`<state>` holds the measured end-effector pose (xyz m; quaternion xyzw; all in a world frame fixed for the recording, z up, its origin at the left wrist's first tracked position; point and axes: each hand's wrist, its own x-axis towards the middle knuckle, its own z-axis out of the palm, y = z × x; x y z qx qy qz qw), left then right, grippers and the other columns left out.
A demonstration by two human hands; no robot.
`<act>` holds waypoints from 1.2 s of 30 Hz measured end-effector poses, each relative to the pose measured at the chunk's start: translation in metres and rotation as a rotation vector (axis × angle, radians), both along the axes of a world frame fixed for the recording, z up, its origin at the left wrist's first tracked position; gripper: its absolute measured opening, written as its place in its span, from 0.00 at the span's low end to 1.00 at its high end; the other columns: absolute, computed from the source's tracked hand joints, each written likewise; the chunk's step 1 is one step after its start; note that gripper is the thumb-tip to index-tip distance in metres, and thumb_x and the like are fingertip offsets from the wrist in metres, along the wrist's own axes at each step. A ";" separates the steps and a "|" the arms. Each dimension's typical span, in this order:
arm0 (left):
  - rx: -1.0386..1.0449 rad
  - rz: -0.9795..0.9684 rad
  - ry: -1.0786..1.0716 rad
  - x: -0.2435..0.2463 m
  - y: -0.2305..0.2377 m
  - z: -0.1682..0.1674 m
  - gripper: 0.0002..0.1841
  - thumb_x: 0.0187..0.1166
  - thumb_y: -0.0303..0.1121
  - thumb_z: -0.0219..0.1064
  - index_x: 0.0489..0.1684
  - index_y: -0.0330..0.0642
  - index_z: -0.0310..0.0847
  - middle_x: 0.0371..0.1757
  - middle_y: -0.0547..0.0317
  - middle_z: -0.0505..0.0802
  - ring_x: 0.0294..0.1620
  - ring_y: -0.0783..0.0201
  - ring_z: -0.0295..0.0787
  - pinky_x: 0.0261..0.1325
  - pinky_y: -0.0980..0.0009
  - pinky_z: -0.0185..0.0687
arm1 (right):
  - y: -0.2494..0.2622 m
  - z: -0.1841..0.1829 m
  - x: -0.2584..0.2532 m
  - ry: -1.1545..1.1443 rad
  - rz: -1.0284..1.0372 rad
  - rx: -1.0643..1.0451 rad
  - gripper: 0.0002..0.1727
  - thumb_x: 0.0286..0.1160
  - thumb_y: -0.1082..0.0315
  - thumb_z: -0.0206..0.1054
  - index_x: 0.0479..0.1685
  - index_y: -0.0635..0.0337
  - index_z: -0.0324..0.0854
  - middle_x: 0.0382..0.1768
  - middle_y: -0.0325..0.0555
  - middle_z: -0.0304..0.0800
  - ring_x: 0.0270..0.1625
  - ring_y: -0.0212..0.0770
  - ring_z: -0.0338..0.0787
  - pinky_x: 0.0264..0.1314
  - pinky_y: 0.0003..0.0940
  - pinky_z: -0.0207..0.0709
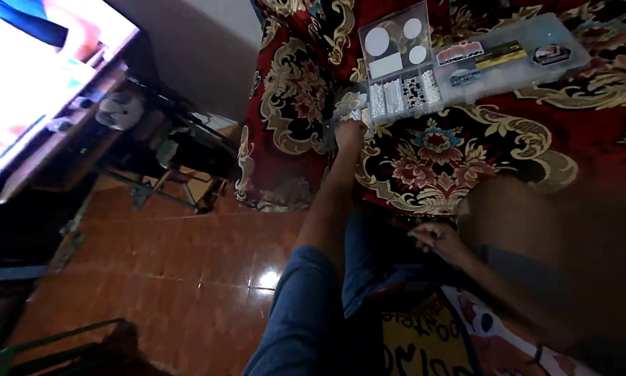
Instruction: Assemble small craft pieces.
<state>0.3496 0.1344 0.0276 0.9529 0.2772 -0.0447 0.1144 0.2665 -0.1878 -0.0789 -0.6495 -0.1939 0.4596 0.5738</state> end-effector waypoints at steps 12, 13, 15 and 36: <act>0.152 0.060 0.257 0.034 -0.009 -0.008 0.13 0.83 0.29 0.62 0.55 0.31 0.88 0.66 0.34 0.88 0.74 0.34 0.78 0.75 0.33 0.67 | 0.002 0.001 0.004 0.014 0.030 -0.040 0.11 0.84 0.65 0.67 0.50 0.64 0.90 0.36 0.40 0.92 0.30 0.27 0.86 0.37 0.24 0.82; 0.151 0.056 0.257 0.033 -0.008 -0.009 0.13 0.84 0.30 0.62 0.56 0.32 0.88 0.66 0.35 0.88 0.74 0.34 0.78 0.75 0.33 0.68 | 0.002 0.001 0.003 0.021 0.021 -0.036 0.11 0.84 0.65 0.68 0.49 0.64 0.90 0.35 0.40 0.92 0.30 0.27 0.87 0.37 0.24 0.83; 0.121 0.060 0.229 0.030 -0.006 -0.009 0.15 0.85 0.33 0.60 0.58 0.35 0.88 0.66 0.35 0.88 0.75 0.35 0.78 0.76 0.33 0.68 | 0.001 0.002 0.002 0.037 -0.003 -0.017 0.09 0.83 0.67 0.68 0.48 0.64 0.90 0.35 0.39 0.92 0.29 0.26 0.87 0.36 0.23 0.82; -1.791 0.382 -0.331 -0.192 -0.151 -0.119 0.11 0.92 0.29 0.49 0.57 0.40 0.79 0.48 0.64 0.92 0.47 0.71 0.89 0.56 0.71 0.85 | -0.001 -0.010 -0.005 -0.035 -0.068 0.076 0.10 0.84 0.70 0.64 0.47 0.66 0.89 0.32 0.36 0.92 0.27 0.24 0.86 0.33 0.21 0.83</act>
